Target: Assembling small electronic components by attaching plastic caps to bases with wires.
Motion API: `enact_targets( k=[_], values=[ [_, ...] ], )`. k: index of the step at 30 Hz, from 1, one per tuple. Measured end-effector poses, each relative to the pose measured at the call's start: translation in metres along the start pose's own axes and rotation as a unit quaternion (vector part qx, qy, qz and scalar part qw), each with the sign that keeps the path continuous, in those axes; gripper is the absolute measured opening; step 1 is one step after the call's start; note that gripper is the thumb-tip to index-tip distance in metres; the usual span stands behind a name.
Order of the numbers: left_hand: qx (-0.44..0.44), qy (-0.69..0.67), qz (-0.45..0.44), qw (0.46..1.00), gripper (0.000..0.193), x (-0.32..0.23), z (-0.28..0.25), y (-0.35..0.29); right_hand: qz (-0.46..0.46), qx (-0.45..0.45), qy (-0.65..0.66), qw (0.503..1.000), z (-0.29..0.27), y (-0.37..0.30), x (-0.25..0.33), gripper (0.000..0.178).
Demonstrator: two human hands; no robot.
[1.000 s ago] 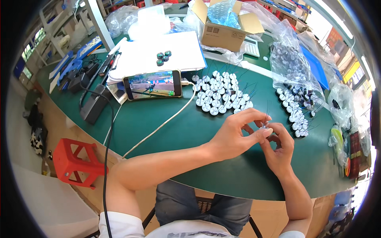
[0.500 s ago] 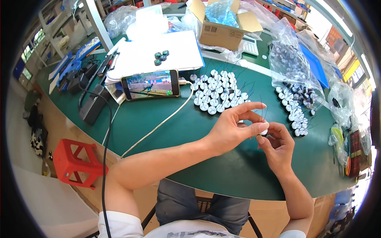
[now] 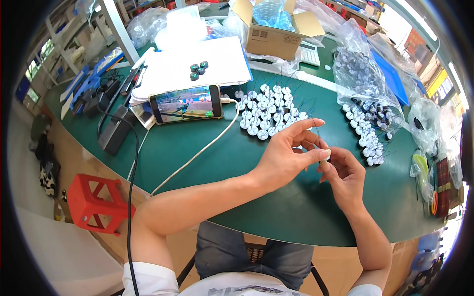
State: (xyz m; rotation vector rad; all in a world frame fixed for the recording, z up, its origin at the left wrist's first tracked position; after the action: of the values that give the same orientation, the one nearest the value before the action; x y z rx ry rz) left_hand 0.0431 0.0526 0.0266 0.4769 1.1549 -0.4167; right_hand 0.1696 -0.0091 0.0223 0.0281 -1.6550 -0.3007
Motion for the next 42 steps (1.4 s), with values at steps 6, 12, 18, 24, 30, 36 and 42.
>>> enact_targets(
  k=[6,12,18,24,30,36,42],
  values=[
    [-0.001,0.004,-0.020,1.000,0.052,0.006,-0.001,-0.001,-0.020,0.008,-0.051,0.998,0.003,-0.001,0.002,0.029],
    [-0.010,0.025,-0.019,0.999,0.053,0.004,-0.001,-0.001,0.008,0.012,-0.015,1.000,0.002,-0.001,0.003,0.031],
    [0.044,-0.059,-0.005,0.997,0.051,0.008,0.006,0.000,0.057,0.072,0.097,0.991,0.006,0.001,-0.005,0.038],
    [0.099,-0.114,-0.054,0.987,0.051,0.006,0.011,-0.002,0.110,0.122,0.207,0.964,0.012,-0.002,-0.006,0.040],
    [0.073,-0.075,-0.055,0.993,0.046,0.009,0.007,0.001,0.132,0.110,0.238,0.956,0.012,-0.003,-0.009,0.042],
    [0.032,-0.065,-0.040,0.997,0.043,0.005,0.003,-0.001,0.135,0.043,0.228,0.963,0.006,-0.001,-0.006,0.036],
    [-0.007,-0.037,-0.075,0.996,0.041,0.012,-0.002,0.001,0.114,0.047,0.194,0.973,0.006,-0.003,-0.005,0.032]
  ],
)
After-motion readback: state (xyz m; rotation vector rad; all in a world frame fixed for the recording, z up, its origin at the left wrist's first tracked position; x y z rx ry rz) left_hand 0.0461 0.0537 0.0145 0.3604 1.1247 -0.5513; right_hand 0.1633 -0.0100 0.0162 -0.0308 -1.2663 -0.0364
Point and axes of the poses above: each hand's wrist, its own y-axis towards the middle knuckle, its own z-axis out of the palm, x = y × z, the point moved 8 cm from there along y, towards the middle knuckle, and after that the axes turned 3 degrees about -x, right-handed, at the moved point
